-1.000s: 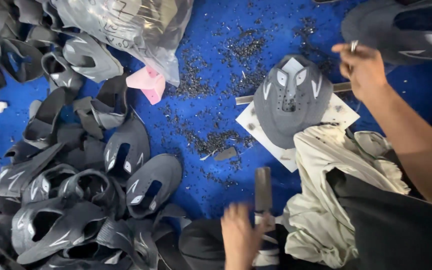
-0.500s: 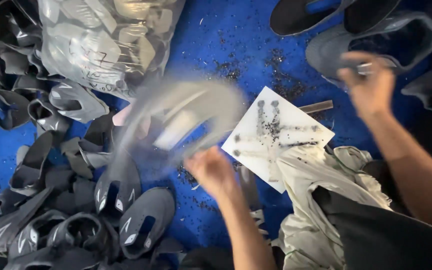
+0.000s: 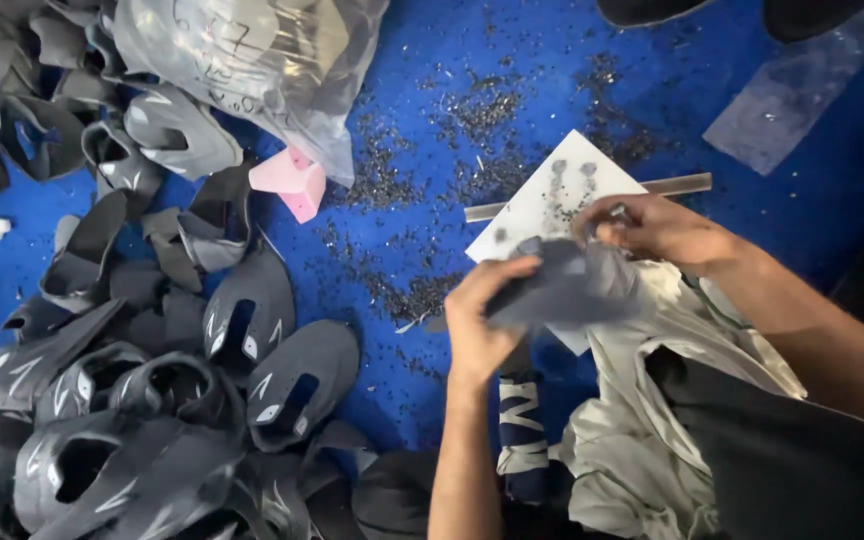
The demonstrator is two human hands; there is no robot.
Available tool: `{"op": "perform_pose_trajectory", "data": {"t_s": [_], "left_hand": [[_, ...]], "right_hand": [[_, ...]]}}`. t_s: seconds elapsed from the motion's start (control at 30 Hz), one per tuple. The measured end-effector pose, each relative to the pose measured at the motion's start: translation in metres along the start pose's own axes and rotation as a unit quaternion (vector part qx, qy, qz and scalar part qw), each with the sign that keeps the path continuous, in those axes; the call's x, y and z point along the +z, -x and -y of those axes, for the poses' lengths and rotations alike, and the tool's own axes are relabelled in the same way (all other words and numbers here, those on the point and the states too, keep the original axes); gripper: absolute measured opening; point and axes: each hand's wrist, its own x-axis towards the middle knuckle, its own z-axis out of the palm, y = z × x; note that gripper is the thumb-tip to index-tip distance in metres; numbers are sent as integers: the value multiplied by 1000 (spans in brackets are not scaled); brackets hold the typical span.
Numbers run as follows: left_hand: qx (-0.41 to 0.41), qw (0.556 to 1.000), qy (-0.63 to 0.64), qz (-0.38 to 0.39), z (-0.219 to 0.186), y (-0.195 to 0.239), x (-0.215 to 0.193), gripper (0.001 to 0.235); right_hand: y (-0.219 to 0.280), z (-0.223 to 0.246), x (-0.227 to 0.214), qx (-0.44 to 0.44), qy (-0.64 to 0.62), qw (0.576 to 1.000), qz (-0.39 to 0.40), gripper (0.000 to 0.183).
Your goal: Trim excess material and punch holes into shoe uppers using a knife and a handheld punch tool.
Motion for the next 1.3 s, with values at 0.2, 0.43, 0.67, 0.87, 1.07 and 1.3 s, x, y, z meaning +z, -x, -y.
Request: {"op": "perform_pose_trajectory", "data": {"t_s": [0.2, 0.43, 0.67, 0.87, 1.07, 1.3], "left_hand": [[-15, 988, -153, 15, 22, -55, 10, 22], [97, 993, -70, 0, 71, -155, 38, 30], [21, 965, -195, 172, 128, 11, 33, 69], [57, 919, -321, 224, 91, 36, 45, 75], [49, 869, -452, 196, 82, 77, 66, 69], [-238, 873, -417, 85, 5, 141, 46, 93]], "right_hand": [[12, 16, -7, -46, 410, 902, -127, 73], [-64, 72, -63, -169, 542, 748, -345, 45], [6, -31, 0, -54, 780, 609, -133, 77], [21, -52, 17, -103, 682, 699, -186, 82], [2, -32, 8, -28, 717, 686, -123, 74], [-30, 7, -7, -93, 197, 954, -207, 26]]}}
